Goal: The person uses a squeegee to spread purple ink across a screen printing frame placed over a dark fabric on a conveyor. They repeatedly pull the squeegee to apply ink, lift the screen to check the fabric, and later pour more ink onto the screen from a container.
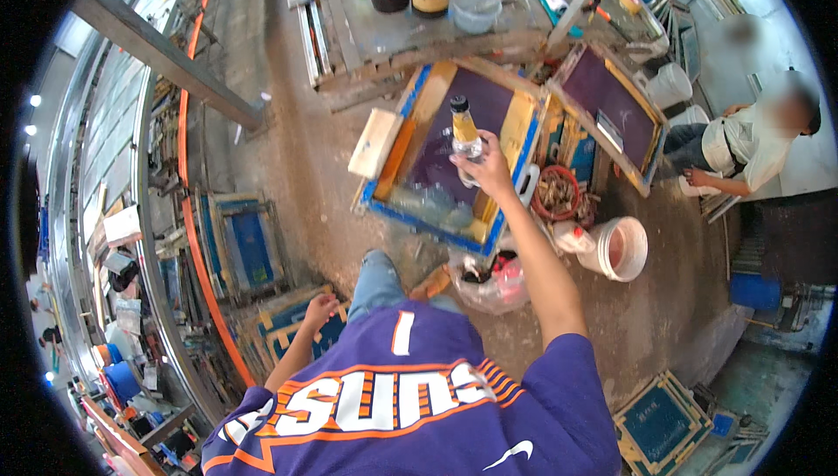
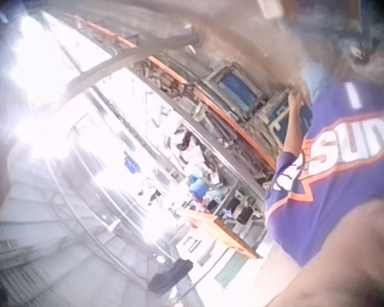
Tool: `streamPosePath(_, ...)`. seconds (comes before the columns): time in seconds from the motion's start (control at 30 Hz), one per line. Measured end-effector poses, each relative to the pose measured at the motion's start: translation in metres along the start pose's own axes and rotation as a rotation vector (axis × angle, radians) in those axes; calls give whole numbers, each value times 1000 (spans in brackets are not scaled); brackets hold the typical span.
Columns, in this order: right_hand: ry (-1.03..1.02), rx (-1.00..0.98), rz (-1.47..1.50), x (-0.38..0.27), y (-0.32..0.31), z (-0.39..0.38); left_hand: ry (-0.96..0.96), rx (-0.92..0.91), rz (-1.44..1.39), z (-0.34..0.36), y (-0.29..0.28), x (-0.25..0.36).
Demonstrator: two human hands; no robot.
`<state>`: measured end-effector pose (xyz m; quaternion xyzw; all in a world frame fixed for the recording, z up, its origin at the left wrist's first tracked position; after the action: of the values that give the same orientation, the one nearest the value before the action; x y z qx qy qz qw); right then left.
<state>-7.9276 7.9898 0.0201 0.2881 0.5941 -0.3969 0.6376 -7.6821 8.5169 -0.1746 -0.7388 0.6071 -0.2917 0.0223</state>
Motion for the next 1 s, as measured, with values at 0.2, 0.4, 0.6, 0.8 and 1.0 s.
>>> streamPosePath(0.2,-417,298,-290,-56,52,198,92,-17,-82,33,-26,59)
streamPosePath(0.4,-423,355,-492,-53,101,314,257,-7,-75,72,-43,122)
streamPosePath(0.6,-314,361,-540,-17,120,322,296,-44,-137,80,-84,217)
streamPosePath(0.8,-344,302,-669,-18,109,309,590,-119,107,125,-74,336)
streamPosePath(1.0,-177,427,-482,-38,49,169,379,-403,20,116,-28,412)
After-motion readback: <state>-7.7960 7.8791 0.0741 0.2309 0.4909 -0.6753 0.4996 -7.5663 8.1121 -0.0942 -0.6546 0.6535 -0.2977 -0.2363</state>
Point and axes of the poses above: each hand's wrist, its own z-axis towards the middle knuckle, its own y-axis out of the palm, x = y × z, the point moved 6 cm from there along z, towards the middle knuckle, and after that the axes turned 7 degrees about -y, right-handed, at the moved point
